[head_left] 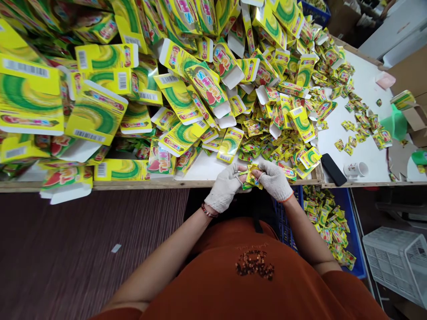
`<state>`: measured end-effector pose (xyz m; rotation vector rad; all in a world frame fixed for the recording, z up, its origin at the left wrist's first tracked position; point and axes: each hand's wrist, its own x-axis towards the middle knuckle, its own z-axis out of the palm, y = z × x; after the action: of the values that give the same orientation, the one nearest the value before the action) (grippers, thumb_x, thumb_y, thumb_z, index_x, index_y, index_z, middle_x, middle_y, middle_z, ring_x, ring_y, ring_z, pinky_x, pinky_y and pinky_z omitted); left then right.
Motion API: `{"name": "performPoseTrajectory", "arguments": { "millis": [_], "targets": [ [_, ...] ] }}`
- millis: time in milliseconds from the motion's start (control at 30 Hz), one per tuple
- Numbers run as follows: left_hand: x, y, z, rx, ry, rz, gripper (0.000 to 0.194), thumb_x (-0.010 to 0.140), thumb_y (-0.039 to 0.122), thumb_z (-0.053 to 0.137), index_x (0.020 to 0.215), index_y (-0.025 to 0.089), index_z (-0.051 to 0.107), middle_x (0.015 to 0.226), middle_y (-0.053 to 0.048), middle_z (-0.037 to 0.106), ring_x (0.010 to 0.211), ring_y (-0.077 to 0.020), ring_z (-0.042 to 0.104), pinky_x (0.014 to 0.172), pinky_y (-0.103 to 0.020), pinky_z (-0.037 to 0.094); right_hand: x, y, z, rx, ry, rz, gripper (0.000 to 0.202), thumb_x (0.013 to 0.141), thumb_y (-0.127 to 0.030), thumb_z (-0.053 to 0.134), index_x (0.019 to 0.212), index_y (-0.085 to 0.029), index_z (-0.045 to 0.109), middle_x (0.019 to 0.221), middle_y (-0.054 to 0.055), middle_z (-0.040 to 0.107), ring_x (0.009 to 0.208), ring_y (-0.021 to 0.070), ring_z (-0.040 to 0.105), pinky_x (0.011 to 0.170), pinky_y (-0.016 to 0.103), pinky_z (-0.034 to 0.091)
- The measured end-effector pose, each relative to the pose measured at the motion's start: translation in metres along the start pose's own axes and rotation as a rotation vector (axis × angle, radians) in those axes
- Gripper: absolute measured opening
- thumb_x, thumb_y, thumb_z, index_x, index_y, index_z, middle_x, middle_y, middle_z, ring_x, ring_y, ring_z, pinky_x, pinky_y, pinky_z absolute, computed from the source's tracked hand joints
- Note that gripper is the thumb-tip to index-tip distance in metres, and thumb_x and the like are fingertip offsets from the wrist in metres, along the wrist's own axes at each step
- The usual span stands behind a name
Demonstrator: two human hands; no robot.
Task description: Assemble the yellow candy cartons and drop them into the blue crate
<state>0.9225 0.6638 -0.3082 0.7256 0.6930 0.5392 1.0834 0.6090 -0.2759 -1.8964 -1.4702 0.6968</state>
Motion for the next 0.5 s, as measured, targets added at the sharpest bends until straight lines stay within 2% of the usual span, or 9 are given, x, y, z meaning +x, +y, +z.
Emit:
{"name": "performPoseTrajectory", "arguments": {
  "millis": [100,200,267,333,433,500],
  "targets": [
    [0.001,-0.001,-0.003,0.172,0.004,0.083,0.041,0.068,0.039,0.078,0.097,0.015,0.064,0.081,-0.003,0.07,0.07,-0.0137,0.065,0.064,-0.025,0.055,-0.002,0.002,0.001,-0.016,0.026,-0.013,0.025,0.086,-0.037,0.051,0.067,-0.022,0.044,0.067,-0.002,0.046,0.068,0.0151,0.045,0.065,0.028,0.037],
    [0.004,-0.003,-0.007,0.308,0.164,0.212,0.027,0.074,0.04,0.072,0.082,0.015,0.067,0.073,-0.001,0.066,0.066,-0.011,0.058,0.061,-0.021,0.048,-0.005,0.003,-0.002,0.111,0.036,0.034,0.014,0.084,-0.035,0.051,0.078,-0.022,0.049,0.073,-0.001,0.051,0.07,0.0158,0.048,0.066,0.028,0.04],
    [0.005,-0.004,-0.009,0.331,0.241,0.251,0.026,0.075,0.041,0.07,0.076,0.016,0.066,0.069,0.001,0.063,0.061,-0.0098,0.052,0.057,-0.02,0.044,-0.006,0.003,-0.005,0.203,-0.003,0.1,0.013,0.082,-0.035,0.054,0.083,-0.023,0.051,0.073,-0.002,0.051,0.066,0.0151,0.048,0.061,0.027,0.041],
    [0.006,-0.004,-0.008,0.331,0.253,0.248,0.026,0.075,0.042,0.069,0.074,0.016,0.066,0.065,0.002,0.06,0.058,-0.0094,0.048,0.055,-0.02,0.041,-0.008,0.001,-0.009,0.214,-0.051,0.109,0.014,0.079,-0.035,0.058,0.079,-0.022,0.051,0.069,-0.003,0.049,0.062,0.0143,0.046,0.058,0.026,0.039],
    [0.006,-0.003,-0.006,0.364,0.228,0.255,0.027,0.076,0.043,0.068,0.074,0.016,0.066,0.064,0.002,0.058,0.057,-0.0091,0.046,0.053,-0.02,0.039,-0.007,-0.004,-0.015,0.091,-0.159,-0.017,0.015,0.078,-0.029,0.059,0.068,-0.021,0.051,0.066,-0.002,0.049,0.065,0.0143,0.046,0.061,0.027,0.037],
    [0.005,-0.003,-0.004,0.379,0.198,0.261,0.029,0.077,0.044,0.068,0.071,0.016,0.064,0.062,0.003,0.056,0.057,-0.0091,0.046,0.053,-0.02,0.039,-0.006,-0.008,-0.016,-0.004,-0.221,-0.091,0.014,0.08,-0.025,0.059,0.068,-0.02,0.053,0.068,-0.001,0.052,0.069,0.0147,0.048,0.065,0.027,0.037]
  ]
}}
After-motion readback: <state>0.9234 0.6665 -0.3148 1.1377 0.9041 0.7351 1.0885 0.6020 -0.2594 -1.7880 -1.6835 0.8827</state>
